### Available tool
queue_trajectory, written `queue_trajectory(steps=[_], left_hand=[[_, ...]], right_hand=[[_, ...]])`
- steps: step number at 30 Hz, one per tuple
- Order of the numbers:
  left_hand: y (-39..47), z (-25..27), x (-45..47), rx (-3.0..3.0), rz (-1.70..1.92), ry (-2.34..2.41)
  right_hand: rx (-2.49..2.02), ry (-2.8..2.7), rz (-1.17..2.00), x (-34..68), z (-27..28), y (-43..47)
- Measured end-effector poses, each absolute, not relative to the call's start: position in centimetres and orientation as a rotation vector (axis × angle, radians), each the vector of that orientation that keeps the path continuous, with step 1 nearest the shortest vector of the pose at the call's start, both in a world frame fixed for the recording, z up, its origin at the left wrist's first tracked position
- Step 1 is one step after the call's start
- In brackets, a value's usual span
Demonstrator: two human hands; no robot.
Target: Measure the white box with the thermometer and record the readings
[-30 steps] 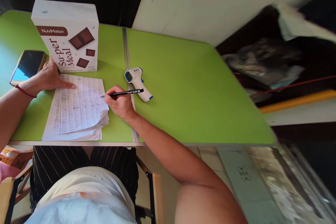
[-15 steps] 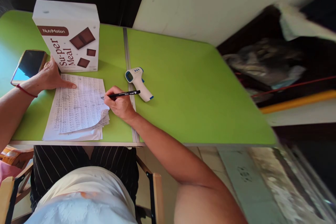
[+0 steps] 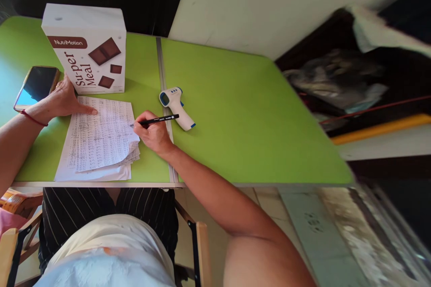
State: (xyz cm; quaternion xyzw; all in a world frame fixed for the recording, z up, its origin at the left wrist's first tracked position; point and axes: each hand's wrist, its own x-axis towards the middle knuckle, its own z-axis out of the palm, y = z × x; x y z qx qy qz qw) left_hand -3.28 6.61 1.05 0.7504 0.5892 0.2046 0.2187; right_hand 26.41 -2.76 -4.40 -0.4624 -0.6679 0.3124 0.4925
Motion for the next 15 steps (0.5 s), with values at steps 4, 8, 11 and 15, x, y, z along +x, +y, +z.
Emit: queue_trajectory(steps=[4, 8, 11, 15], left_hand=[[6.47, 1.16, -3.24, 2.084, 0.583, 1.601], [6.42, 1.33, -3.16, 2.075, 0.547, 1.620], [6.62, 1.16, -3.27, 2.070, 0.544, 1.647], [6.89, 0.81, -3.50, 2.079, 0.572, 1.643]], right_hand=[[-1.128, -1.628, 0.783, 26.42, -4.29, -2.75], [-1.144, -1.635, 0.799, 26.49, -4.31, -2.73], [-1.146, -1.635, 0.796, 26.51, -4.38, -2.73], [-1.144, -1.614, 0.780, 26.47, -4.39, -2.73]])
